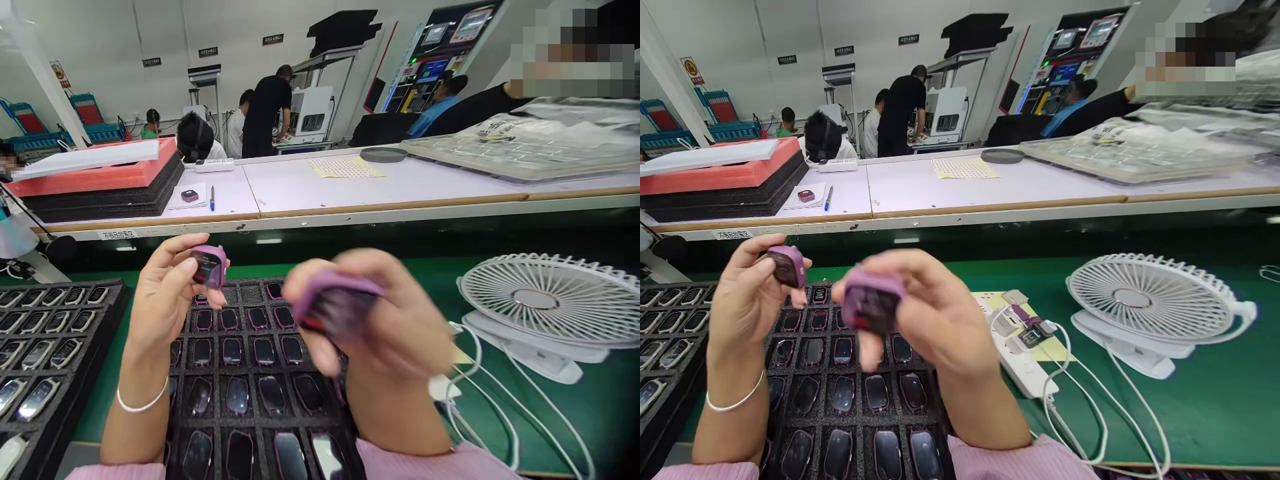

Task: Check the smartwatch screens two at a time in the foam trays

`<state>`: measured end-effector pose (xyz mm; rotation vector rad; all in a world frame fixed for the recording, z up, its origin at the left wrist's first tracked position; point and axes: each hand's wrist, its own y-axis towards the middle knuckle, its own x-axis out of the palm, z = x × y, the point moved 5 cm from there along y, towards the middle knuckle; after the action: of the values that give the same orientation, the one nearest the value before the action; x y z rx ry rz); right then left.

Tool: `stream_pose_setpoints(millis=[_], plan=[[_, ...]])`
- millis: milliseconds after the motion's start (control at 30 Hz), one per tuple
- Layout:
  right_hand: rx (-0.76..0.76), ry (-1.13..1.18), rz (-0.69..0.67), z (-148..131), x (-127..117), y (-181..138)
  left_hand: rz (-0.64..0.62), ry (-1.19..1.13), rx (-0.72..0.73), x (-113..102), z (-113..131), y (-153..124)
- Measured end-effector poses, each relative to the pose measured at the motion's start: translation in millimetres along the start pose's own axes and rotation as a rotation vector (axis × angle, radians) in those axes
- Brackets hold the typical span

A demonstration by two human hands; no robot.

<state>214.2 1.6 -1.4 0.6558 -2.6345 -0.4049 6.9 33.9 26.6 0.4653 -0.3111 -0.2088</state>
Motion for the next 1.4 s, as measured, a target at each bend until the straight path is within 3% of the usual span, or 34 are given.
stream_pose_setpoints(millis=[133,267,367,567,733,1000,1167,1267,1400], plan=[[0.004,0.059,0.021,22,-10,62,0.113,0.137,-0.048,-14,-32,19],[0.055,-0.069,0.148,58,-38,93,0.073,0.230,-0.156,-21,-66,34],[0.130,-0.143,0.176,83,-58,102,0.003,0.264,-0.248,-30,-95,41],[0.278,-0.193,0.066,112,-80,108,-0.222,0.520,-0.403,-54,-157,42],[0.372,-0.565,-0.105,135,-90,106,-0.347,0.756,-0.466,-66,-194,36],[0.481,-1.152,-0.209,164,-94,105,-0.486,1.243,-0.456,-70,-201,32],[0.489,-1.400,-0.189,144,-100,109,-0.507,1.406,-0.432,-66,-191,32],[0.528,-1.526,-0.111,117,-125,112,-0.539,1.418,-0.391,-46,-191,35],[0.743,-1.669,-0.056,97,-161,101,-0.588,1.382,-0.338,-1,-208,43]])
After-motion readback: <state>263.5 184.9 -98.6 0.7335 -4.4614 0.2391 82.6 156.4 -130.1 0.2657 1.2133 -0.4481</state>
